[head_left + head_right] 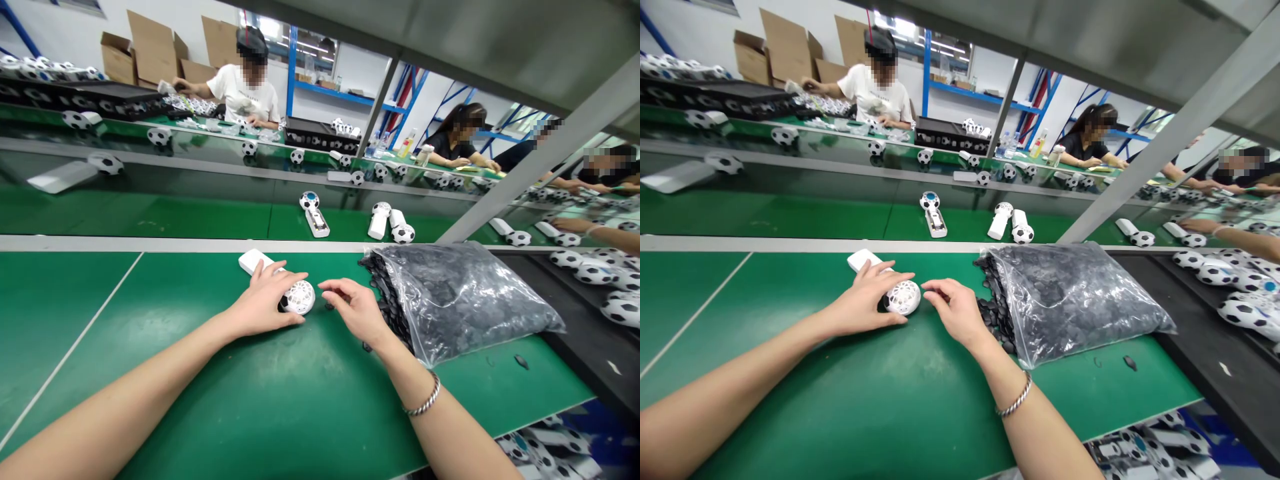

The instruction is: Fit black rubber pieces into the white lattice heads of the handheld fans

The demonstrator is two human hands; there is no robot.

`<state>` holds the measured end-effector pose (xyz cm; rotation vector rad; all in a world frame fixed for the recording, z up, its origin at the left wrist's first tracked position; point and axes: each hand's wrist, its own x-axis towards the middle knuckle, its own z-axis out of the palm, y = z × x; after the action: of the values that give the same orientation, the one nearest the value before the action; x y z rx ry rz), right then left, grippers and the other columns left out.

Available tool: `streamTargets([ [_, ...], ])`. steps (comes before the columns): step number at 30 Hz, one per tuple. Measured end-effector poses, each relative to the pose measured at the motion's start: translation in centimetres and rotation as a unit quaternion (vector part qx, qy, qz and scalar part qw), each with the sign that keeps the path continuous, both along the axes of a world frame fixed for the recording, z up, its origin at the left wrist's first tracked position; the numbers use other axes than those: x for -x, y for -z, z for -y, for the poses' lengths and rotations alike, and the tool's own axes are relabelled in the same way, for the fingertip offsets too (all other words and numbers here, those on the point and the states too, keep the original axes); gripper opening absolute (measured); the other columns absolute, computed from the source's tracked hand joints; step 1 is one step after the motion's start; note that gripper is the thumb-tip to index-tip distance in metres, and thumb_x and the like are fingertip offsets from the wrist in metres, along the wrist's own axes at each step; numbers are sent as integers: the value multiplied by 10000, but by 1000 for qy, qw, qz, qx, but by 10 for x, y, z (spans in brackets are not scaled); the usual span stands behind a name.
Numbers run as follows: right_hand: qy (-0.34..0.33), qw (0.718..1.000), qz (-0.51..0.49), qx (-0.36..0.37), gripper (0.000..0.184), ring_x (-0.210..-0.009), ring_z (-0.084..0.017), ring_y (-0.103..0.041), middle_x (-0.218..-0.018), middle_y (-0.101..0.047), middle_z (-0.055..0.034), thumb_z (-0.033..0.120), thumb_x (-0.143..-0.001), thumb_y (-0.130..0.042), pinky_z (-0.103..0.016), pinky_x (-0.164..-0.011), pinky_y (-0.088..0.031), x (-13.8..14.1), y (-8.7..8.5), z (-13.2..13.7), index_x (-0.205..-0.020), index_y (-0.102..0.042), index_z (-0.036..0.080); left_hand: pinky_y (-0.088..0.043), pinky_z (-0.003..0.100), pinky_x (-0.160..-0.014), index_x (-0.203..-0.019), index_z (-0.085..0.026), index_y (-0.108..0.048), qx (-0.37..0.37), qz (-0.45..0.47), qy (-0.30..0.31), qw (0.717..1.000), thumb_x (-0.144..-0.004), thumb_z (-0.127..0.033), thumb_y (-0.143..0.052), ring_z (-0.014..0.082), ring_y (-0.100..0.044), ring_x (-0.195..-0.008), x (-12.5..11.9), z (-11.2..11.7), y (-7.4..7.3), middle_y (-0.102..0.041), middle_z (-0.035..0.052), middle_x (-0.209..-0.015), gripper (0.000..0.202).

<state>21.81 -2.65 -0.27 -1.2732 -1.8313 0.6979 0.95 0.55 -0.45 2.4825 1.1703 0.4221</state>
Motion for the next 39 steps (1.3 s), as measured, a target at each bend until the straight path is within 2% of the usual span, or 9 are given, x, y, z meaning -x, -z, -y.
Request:
streamTargets([
  [8, -70, 994, -68, 58, 88, -735, -119, -578, -854, -590, -4, 179, -866, -466, -243, -669, -492, 7, -1, 8, -917, -534, 200, -2, 583, -1036, -1269, -263, -380, 0, 1, -3, 1000, -660, -478, -639, 325, -189, -1287, -2, 0, -1, -492, 45, -1253, 696],
  [11, -47, 999, -11, -12, 65, -861, -152, -558, -890, -580, -24, 171, -857, -489, -297, -784, -462, 6, -6, 9, -879, -542, 201, -4, 578, -1038, -1268, -265, -380, -3, 1, -3, 1000, -662, -472, -640, 323, -190, -1286, -2, 0, -1, -495, 42, -1250, 691],
  [14, -13, 998, 28, -57, 46, -844, -164, -536, -858, -552, -34, 173, -830, -535, -295, -773, -452, 6, -6, 10, -820, -570, 201, -6, 579, -1037, -1266, -265, -384, -5, 2, -3, 1000, -659, -479, -641, 327, -192, -1285, -1, 0, -1, -495, 46, -1248, 693],
  [17, -35, 999, -36, 0, 74, -759, -136, -545, -859, -545, -27, 193, -844, -512, -249, -678, -475, 10, 0, 11, -900, -559, 203, -8, 577, -1038, -1264, -266, -385, -6, 5, -1, 1000, -662, -486, -637, 324, -196, -1285, 0, 0, -1, -500, 45, -1242, 689],
  [20, -66, 993, -76, 55, 101, -773, -129, -558, -890, -552, -26, 198, -849, -495, -247, -692, -481, 15, 5, 14, -939, -542, 196, -11, 577, -1038, -1259, -265, -393, -8, 8, -2, 1000, -660, -484, -639, 324, -199, -1285, 0, 0, 0, -500, 45, -1242, 684],
  [24, -77, 995, -50, 41, 43, -790, -130, -541, -842, -556, -11, 172, -831, -523, -242, -698, -458, 20, 4, 17, -858, -552, 189, -15, 587, -1034, -1254, -261, -405, -7, 11, -1, 1000, -665, -501, -627, 327, -203, -1284, -1, 0, 0, -506, 49, -1234, 674],
  [28, -58, 998, -8, 7, 61, -827, -135, -502, -870, -516, -17, 145, -782, -594, -225, -663, -429, 22, 5, 15, -814, -600, 197, -7, 590, -1033, -1260, -260, -403, 0, 11, -1, 1000, -640, -554, -627, 329, -193, -1287, 0, 0, -1, -497, 49, -1251, 722],
  [34, -21, 998, -39, 32, 56, -896, -155, -497, -913, -487, -29, 166, -741, -633, -244, -696, -438, 25, 13, 9, -748, -583, 188, -28, 592, -1033, -1244, -254, -433, 10, 19, -12, 1000, -673, -501, -614, 329, -215, -1277, -2, -1, -2, -520, 39, -1233, 648],
  [39, 4, 996, -53, 65, 130, -757, -132, -501, -847, -487, -8, 175, -697, -654, -216, -585, -425, 26, 14, 2, -730, -529, 184, -116, 559, -1040, -1168, -232, -510, 2, 35, -20, 999, -640, -445, -655, 306, -343, -1195, -5, -2, -3, -564, 45, -1163, 587],
])
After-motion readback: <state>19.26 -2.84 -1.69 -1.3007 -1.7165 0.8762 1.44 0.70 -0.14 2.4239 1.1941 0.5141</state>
